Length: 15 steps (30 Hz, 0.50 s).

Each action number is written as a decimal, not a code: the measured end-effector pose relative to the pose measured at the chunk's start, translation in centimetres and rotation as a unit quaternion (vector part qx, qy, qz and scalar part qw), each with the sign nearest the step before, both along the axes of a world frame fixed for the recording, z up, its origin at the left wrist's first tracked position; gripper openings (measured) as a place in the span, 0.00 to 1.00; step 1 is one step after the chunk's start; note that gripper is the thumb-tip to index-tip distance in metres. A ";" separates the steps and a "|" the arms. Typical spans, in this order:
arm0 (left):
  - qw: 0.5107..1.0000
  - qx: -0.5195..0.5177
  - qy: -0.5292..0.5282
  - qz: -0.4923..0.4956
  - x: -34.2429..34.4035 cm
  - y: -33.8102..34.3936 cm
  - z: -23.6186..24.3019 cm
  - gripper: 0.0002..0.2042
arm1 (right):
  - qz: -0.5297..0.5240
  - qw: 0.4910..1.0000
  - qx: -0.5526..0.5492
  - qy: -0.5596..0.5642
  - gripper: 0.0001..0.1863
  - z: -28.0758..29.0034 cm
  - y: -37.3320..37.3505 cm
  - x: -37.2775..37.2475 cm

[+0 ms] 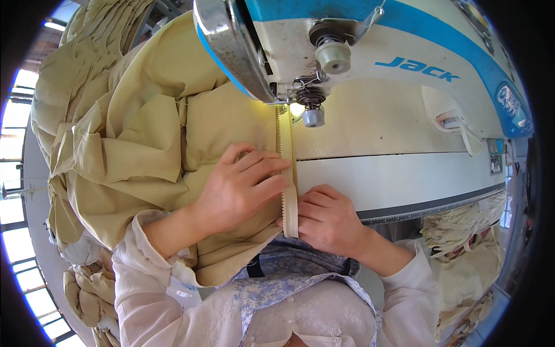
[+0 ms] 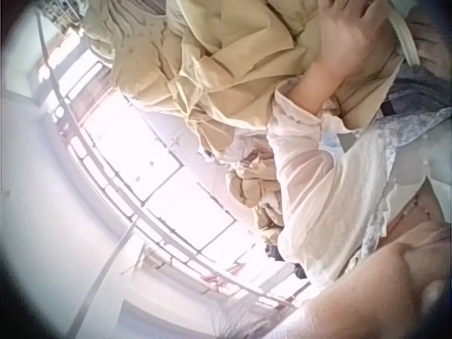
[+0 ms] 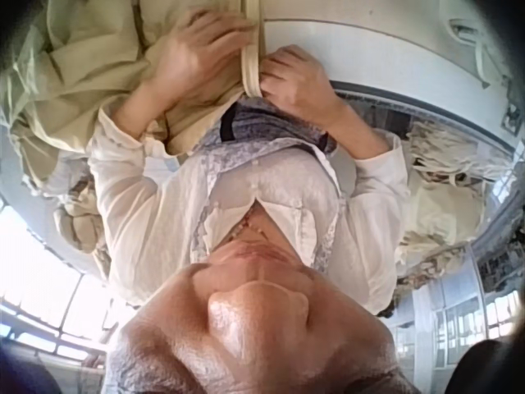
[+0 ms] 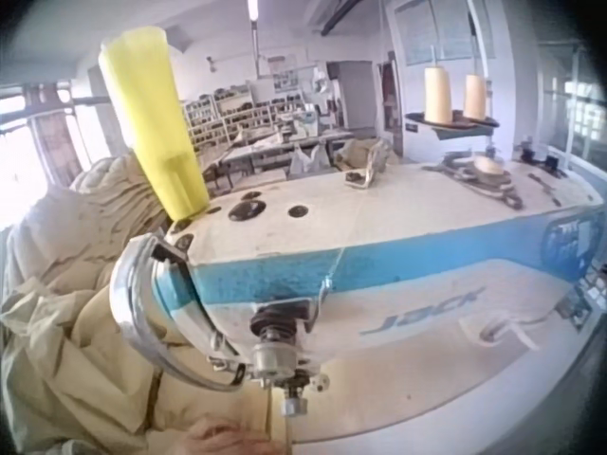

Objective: The person aligns a zipper with beige fabric and sews it using a sewing machine. They repeatedly adjust the fabric and zipper, guide them under the needle, and trim threads with scissors.

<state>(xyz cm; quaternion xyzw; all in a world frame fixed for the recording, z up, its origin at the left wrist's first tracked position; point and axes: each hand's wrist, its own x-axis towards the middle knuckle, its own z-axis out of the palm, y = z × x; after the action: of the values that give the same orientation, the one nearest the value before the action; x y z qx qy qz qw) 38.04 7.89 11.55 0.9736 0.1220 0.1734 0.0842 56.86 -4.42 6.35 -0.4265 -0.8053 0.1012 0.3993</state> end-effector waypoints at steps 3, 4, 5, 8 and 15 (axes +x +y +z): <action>1.000 0.004 0.000 -0.001 0.0 0.0 -0.2 0.10 | -0.002 1.000 0.000 -0.002 0.09 0.0 0.1 0.0; 1.000 0.010 -0.002 -0.002 0.0 0.1 -0.4 0.10 | -0.001 1.000 0.002 -0.006 0.09 0.1 0.2 0.0; 1.000 0.016 -0.004 -0.002 0.0 0.1 -0.5 0.10 | -0.005 1.000 -0.002 -0.006 0.09 0.2 0.2 0.0; 0.999 0.028 -0.011 -0.015 -0.1 0.4 -0.8 0.09 | -0.020 1.000 -0.010 -0.012 0.09 0.5 0.2 -0.1; 0.994 0.090 -0.054 -0.030 0.4 3.1 -1.9 0.08 | -0.049 0.997 -0.041 -0.036 0.08 1.6 2.6 0.0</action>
<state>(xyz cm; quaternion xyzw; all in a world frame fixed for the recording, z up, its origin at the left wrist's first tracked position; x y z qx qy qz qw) 38.44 11.02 9.64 0.9698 0.0722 0.2330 0.0081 56.90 -1.83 7.97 -0.4847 -0.7927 0.0994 0.3562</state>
